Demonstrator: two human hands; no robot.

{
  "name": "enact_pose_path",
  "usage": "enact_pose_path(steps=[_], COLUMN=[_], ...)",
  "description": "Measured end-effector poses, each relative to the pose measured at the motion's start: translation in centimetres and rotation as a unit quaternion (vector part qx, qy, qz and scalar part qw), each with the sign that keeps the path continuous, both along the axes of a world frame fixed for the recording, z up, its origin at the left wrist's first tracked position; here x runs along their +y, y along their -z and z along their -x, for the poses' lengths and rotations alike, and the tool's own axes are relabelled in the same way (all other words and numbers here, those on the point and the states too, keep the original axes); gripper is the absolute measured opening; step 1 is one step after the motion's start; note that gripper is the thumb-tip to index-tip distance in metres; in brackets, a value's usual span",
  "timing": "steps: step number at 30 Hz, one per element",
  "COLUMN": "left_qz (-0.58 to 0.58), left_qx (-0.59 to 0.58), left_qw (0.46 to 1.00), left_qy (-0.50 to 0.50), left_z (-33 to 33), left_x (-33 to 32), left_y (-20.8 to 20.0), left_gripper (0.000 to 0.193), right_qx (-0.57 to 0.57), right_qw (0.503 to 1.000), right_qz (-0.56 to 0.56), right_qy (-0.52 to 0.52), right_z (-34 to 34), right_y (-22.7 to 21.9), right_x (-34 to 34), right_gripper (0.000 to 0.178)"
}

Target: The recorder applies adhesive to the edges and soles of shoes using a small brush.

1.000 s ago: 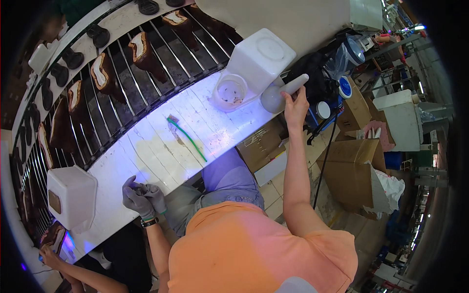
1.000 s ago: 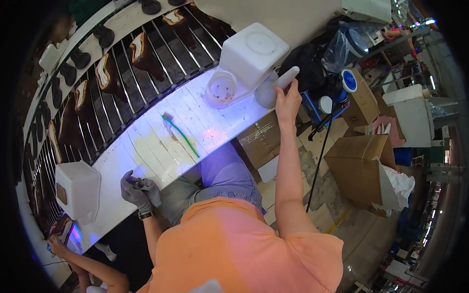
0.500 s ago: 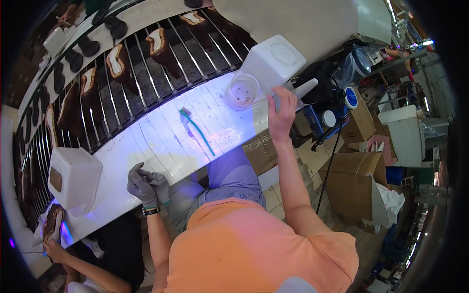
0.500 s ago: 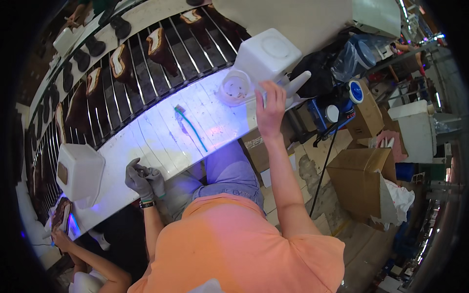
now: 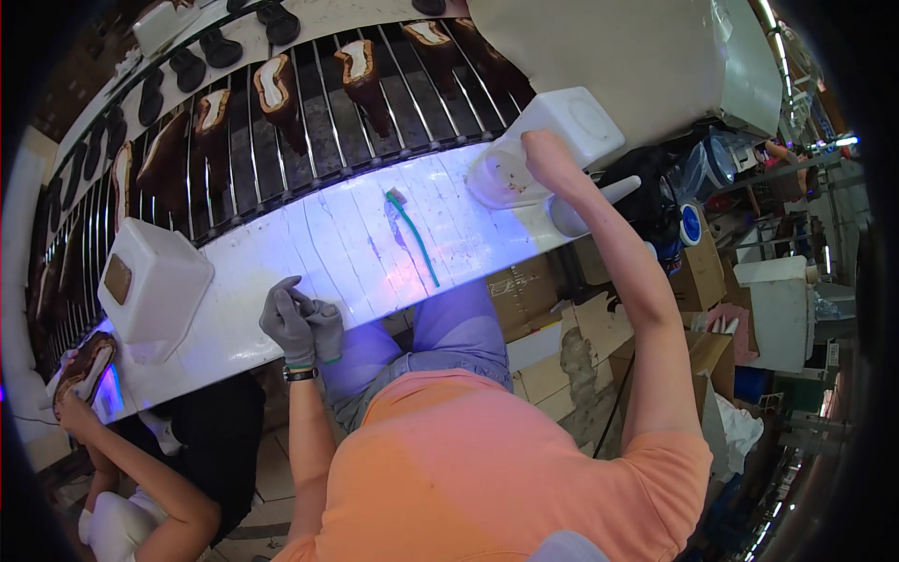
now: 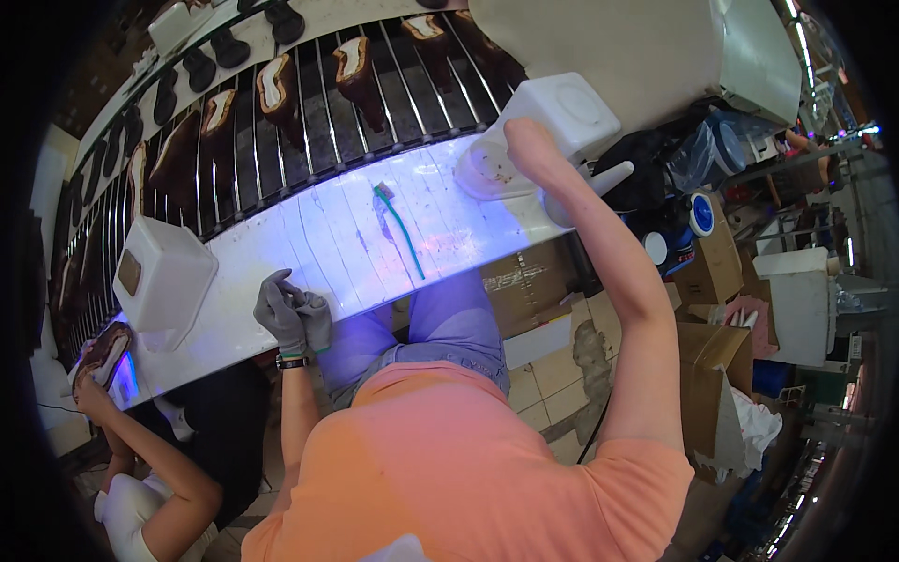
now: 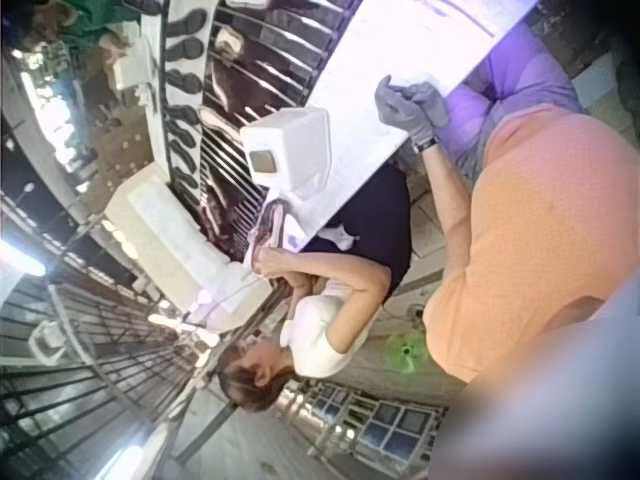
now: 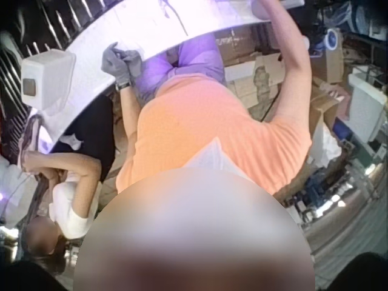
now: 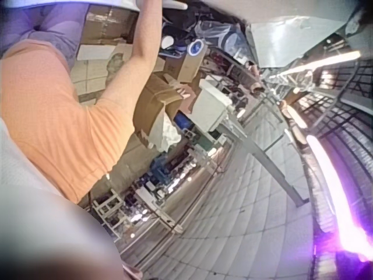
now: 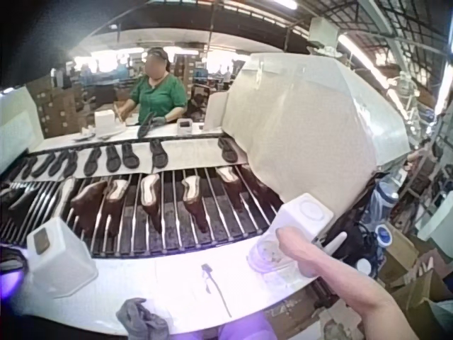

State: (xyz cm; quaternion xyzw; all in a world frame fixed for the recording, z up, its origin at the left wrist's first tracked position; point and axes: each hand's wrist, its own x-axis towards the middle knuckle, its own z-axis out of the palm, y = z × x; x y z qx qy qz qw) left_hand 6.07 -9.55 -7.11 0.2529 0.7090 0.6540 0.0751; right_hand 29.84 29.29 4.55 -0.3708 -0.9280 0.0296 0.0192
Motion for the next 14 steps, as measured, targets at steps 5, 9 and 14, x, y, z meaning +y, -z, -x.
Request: enact_pose_path(steps=[5,9,14], left_qz=[0.009,0.012,0.008], left_qx=[0.015,0.018,0.018], left_qw=[1.0,1.0,1.0], left_qy=[0.002,-0.006,-0.019], left_z=[0.0,-0.1,0.0], left_x=[0.0,0.0,0.3], left_y=[-0.2,-0.4,-0.4], left_gripper=[0.041,0.04,0.039], right_qx=[0.015,0.13,0.283], right_qw=[1.0,0.962,0.84], right_qz=[0.022,0.237,0.461], right_qy=[-0.006,0.04,0.052], right_z=[1.4,2.2,3.7], right_y=[-2.0,-6.9,-10.1], right_x=[1.8,4.6,3.2], right_gripper=[0.016,0.019,0.028])
